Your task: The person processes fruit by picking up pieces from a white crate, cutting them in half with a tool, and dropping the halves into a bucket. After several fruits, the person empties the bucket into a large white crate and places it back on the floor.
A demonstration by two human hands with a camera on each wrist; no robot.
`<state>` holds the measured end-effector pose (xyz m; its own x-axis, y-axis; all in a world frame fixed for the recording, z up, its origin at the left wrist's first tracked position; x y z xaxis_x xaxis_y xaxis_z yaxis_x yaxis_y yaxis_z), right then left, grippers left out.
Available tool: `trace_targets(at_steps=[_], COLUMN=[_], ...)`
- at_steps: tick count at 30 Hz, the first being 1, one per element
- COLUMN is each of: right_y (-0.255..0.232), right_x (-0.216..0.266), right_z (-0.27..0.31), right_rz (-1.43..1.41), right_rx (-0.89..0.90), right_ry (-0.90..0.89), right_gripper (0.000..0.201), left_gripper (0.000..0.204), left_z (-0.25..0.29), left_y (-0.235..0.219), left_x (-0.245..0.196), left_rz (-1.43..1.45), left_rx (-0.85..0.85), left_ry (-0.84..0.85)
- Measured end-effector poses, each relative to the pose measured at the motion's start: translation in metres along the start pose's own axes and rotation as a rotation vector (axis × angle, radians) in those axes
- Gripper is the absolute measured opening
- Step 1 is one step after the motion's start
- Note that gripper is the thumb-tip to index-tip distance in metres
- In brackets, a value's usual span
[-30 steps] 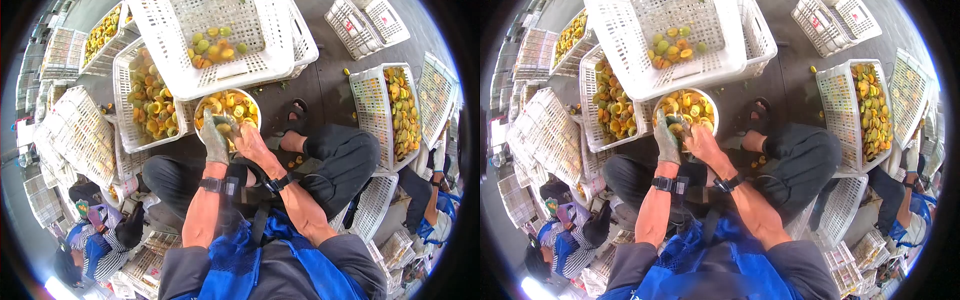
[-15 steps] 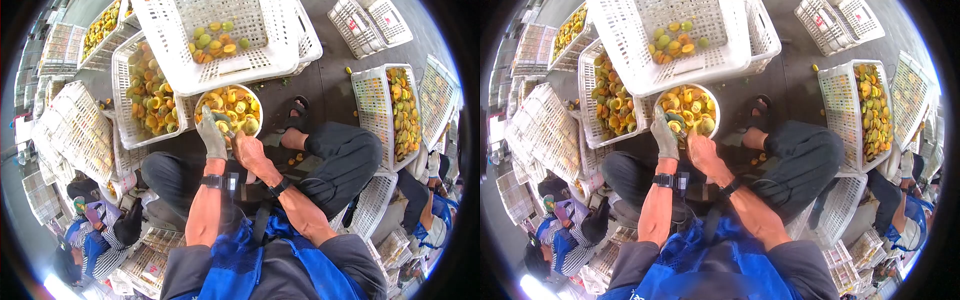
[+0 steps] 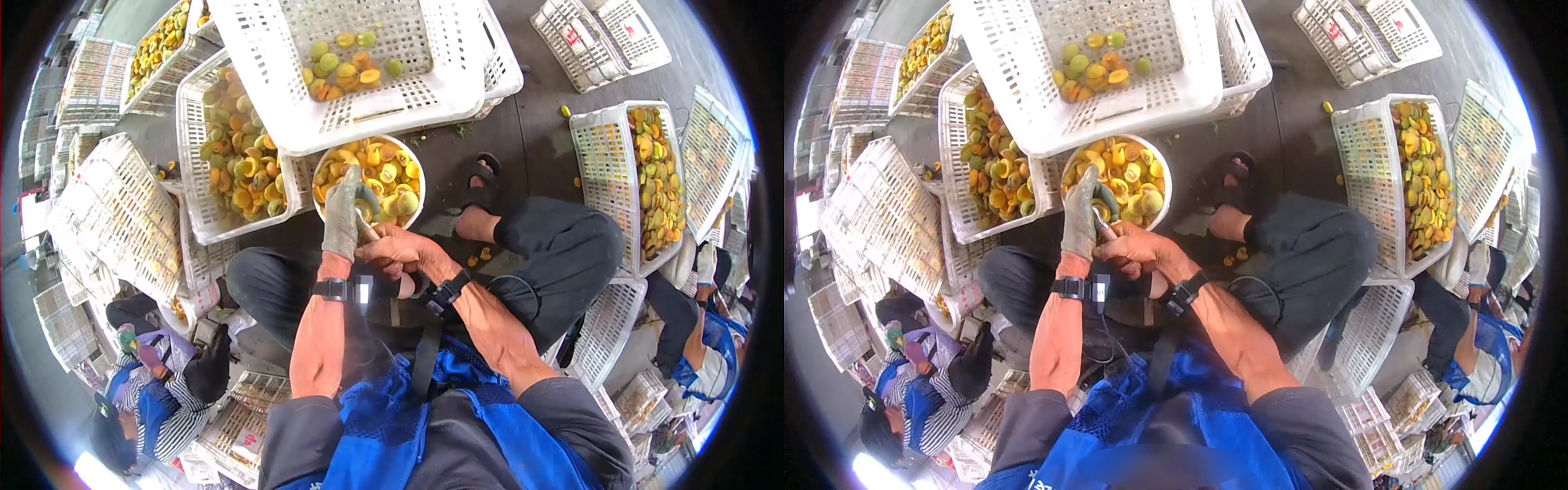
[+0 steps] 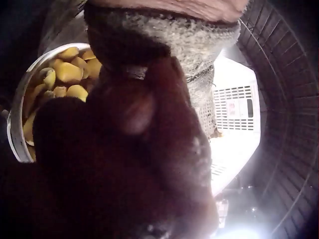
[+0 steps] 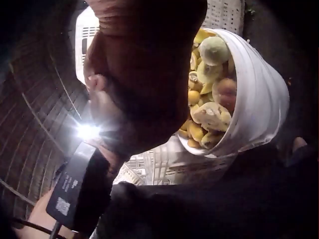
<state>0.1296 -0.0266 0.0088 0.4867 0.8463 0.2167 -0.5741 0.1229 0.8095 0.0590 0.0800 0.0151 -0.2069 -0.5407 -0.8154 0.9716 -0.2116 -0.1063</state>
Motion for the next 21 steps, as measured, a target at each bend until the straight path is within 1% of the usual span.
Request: trace_targets(at_steps=[2,4,5,6,7,8,9,10,12,13,14,16,17,20,21], right_y=[-0.005,-0.018,-0.023,-0.025,-0.022,-0.021,-0.032,-0.035,-0.033,-0.035,-0.04,-0.047,-0.05,-0.062,-0.063], right_x=[-0.002,0.003,0.008,0.016,0.024,0.026,0.026,0.033,0.052,0.056,0.058,0.059,0.057,0.051,0.052], right_z=[-0.005,-0.006,-0.002,-0.001,0.0,0.001,-0.003,0.002,0.017,0.025,0.027,0.03,0.027,0.025,0.025], right_rz=[-0.048,0.159,0.259,0.244,0.229,0.208,0.161,0.167,0.18,0.145,0.118,0.096,0.114,0.15,0.156], right_rx=[0.045,-0.112,-0.194,-0.229,-0.257,-0.285,-0.25,-0.273,-0.316,-0.338,-0.331,-0.384,-0.38,-0.4,-0.407], right_ry=[0.034,-0.039,-0.08,-0.121,-0.154,-0.178,-0.142,-0.179,-0.259,-0.259,-0.292,-0.326,-0.325,-0.328,-0.329], right_gripper=[0.016,0.017,0.017,0.018,0.019,0.02,0.023,0.024,0.027,0.029,0.029,0.027,0.027,0.025,0.025], left_gripper=[0.061,0.061,0.059,0.057,0.061,0.057,0.055,0.053,0.049,0.05,0.049,0.047,0.05,0.054,0.057], left_z=[-0.009,-0.026,-0.023,-0.019,-0.04,-0.035,-0.035,-0.036,-0.029,-0.028,-0.032,-0.038,-0.038,-0.029,-0.021], left_y=[-0.005,-0.034,-0.049,-0.063,-0.091,-0.106,-0.125,-0.141,-0.156,-0.16,-0.167,-0.174,-0.173,-0.156,-0.145], left_x=[0.005,0.008,-0.003,-0.015,-0.002,-0.014,-0.019,-0.026,-0.049,-0.053,-0.051,-0.046,-0.045,-0.051,-0.058], left_rz=[0.036,0.187,0.178,0.171,0.244,0.305,0.276,0.25,0.282,0.372,0.392,0.432,0.415,0.458,0.425], left_rx=[-0.027,-0.222,-0.272,-0.321,-0.344,-0.37,-0.438,-0.5,-0.551,-0.567,-0.547,-0.511,-0.515,-0.452,-0.47], left_ry=[-0.027,0.176,0.125,0.074,0.172,0.197,0.197,0.203,0.257,0.271,0.273,0.272,0.293,0.264,0.283])
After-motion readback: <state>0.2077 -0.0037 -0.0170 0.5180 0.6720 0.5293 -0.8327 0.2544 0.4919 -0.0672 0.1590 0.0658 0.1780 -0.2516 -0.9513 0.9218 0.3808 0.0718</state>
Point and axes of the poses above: each hand's wrist, its own z-axis away from the middle knuckle, its own y-axis out of the palm, x = y × z, the point moved 7 cm from there along -z, towards the middle knuckle, and after that the axes turned 11 degrees about -z, right-handed, at the moved point
